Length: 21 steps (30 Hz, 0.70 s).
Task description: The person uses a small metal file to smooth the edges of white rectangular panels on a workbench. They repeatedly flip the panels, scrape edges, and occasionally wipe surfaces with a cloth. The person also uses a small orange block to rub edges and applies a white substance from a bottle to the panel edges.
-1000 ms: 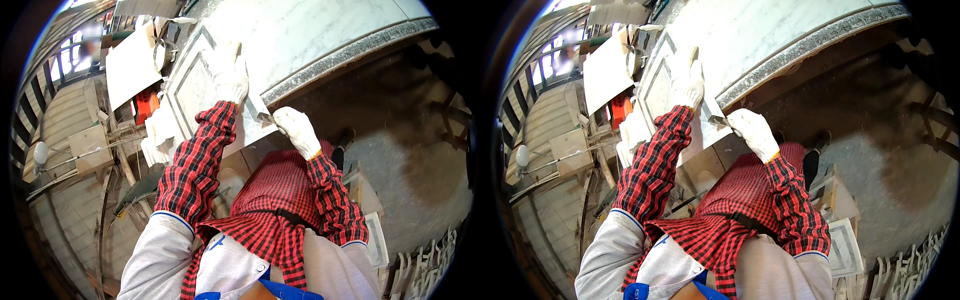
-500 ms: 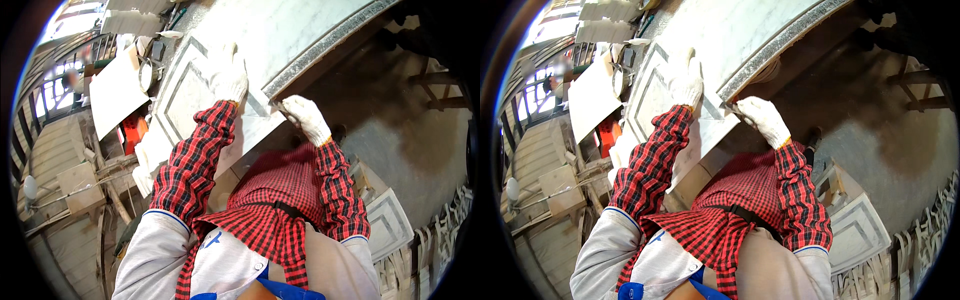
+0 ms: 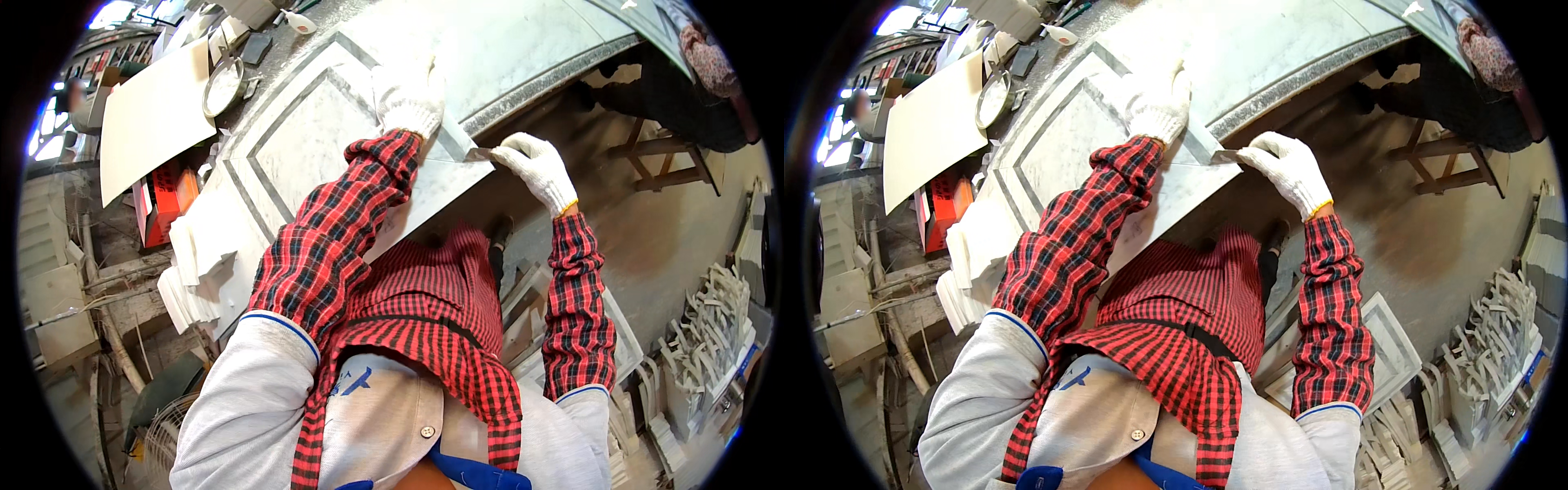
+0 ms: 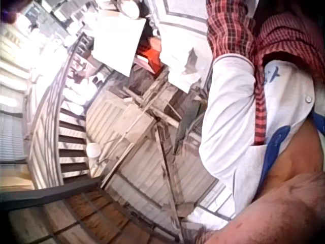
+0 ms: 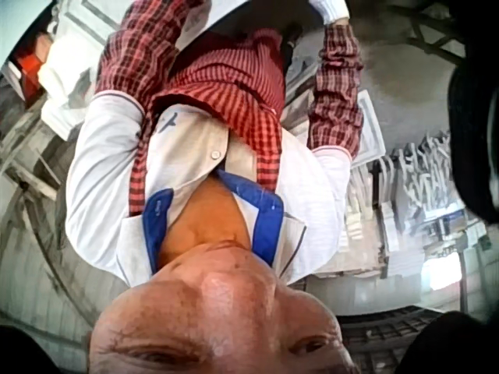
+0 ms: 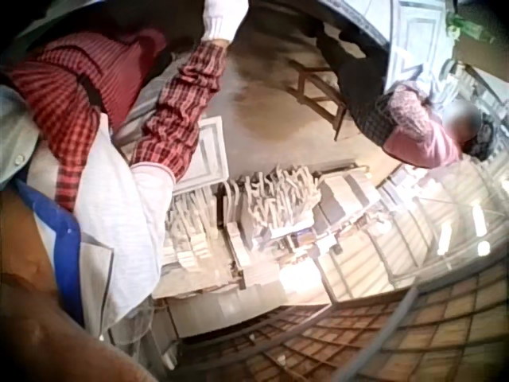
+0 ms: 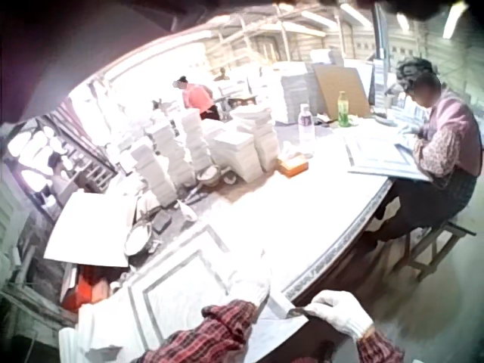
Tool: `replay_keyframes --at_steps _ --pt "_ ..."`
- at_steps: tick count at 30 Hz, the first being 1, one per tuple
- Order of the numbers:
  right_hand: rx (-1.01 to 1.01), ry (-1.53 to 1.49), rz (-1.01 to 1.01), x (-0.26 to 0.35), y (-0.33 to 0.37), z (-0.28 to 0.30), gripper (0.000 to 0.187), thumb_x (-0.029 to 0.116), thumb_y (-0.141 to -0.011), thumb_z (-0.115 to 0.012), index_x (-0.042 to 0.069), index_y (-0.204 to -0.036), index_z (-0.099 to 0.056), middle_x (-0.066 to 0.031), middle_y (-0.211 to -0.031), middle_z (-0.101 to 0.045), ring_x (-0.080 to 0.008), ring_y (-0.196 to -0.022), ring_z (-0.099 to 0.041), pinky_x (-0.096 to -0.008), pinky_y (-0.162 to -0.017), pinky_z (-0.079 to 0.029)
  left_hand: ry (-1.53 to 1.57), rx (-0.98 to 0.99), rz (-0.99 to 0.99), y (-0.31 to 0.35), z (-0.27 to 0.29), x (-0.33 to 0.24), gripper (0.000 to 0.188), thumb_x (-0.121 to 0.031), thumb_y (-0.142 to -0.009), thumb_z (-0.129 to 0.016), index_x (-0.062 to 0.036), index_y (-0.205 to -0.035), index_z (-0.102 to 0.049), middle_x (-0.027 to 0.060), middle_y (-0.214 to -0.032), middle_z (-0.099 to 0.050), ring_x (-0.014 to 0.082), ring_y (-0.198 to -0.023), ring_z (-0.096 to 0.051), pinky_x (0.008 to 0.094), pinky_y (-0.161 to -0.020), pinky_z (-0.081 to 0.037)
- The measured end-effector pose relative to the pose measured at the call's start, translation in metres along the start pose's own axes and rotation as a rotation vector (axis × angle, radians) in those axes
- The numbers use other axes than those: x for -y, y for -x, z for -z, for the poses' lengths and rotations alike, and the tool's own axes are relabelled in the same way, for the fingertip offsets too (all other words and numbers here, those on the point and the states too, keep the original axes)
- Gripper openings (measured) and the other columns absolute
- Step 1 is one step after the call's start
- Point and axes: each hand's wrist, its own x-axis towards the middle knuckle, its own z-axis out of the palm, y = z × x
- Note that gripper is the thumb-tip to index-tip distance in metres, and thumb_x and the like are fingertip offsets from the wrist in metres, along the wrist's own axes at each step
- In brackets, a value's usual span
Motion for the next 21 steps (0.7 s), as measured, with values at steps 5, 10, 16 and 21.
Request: replay_keyframes --at_steps 5,10,16,21 --pt "0.019 0.049 -0.034 0.000 0.010 0.007 0.028 0.028 -0.093 -0.071 0.001 -0.098 -0.074 -0.0085 -0.086 -0.073 -0.0135 -0.079 -0.064 -0.0299 -0.075 -0.051 0.008 0.057 0.024 0.002 0.004 0.000 0.027 -0.032 -0.095 -0.053 -0.0138 -0.109 -0.067 0.0074 -0.112 -0.066 0.0302 -0.116 -0.054 0.0475 -0.096 -0.039" --pt "-0.156 -0.277 -0.175 -0.017 0.030 0.006 0.024 0.028 -0.099 -0.067 0.005 -0.100 -0.072 0.0045 -0.073 -0.059 -0.0039 -0.063 -0.051 -0.0218 -0.057 -0.040 0.024 0.035 -0.052 0.002 -0.002 0.006 0.033 -0.034 -0.094 -0.054 -0.0131 -0.117 -0.067 0.0123 -0.117 -0.066 0.0347 -0.112 -0.057 0.0482 -0.096 -0.043" --pt "-0.389 -1.734 -0.379 -0.033 0.080 -0.089 0.021 0.032 -0.106 -0.057 0.013 -0.105 -0.064 0.0074 -0.072 -0.051 -0.0022 -0.056 -0.042 -0.0183 -0.048 -0.036 0.224 0.245 -0.273 0.000 0.006 -0.009 0.044 -0.037 -0.094 -0.056 -0.0105 -0.129 -0.064 0.0175 -0.136 -0.059 0.0400 -0.119 -0.057 0.0493 -0.104 -0.042" --pt "-0.374 -2.344 -0.191 0.004 0.081 -0.167 0.021 0.026 -0.110 -0.047 0.011 -0.111 -0.062 0.0041 -0.080 -0.056 -0.0056 -0.062 -0.047 -0.0214 -0.057 -0.042 0.162 0.208 -0.369 0.000 -0.001 -0.003 0.047 -0.037 -0.094 -0.057 -0.0093 -0.131 -0.065 0.0182 -0.143 -0.057 0.0407 -0.125 -0.056 0.0487 -0.106 -0.042"
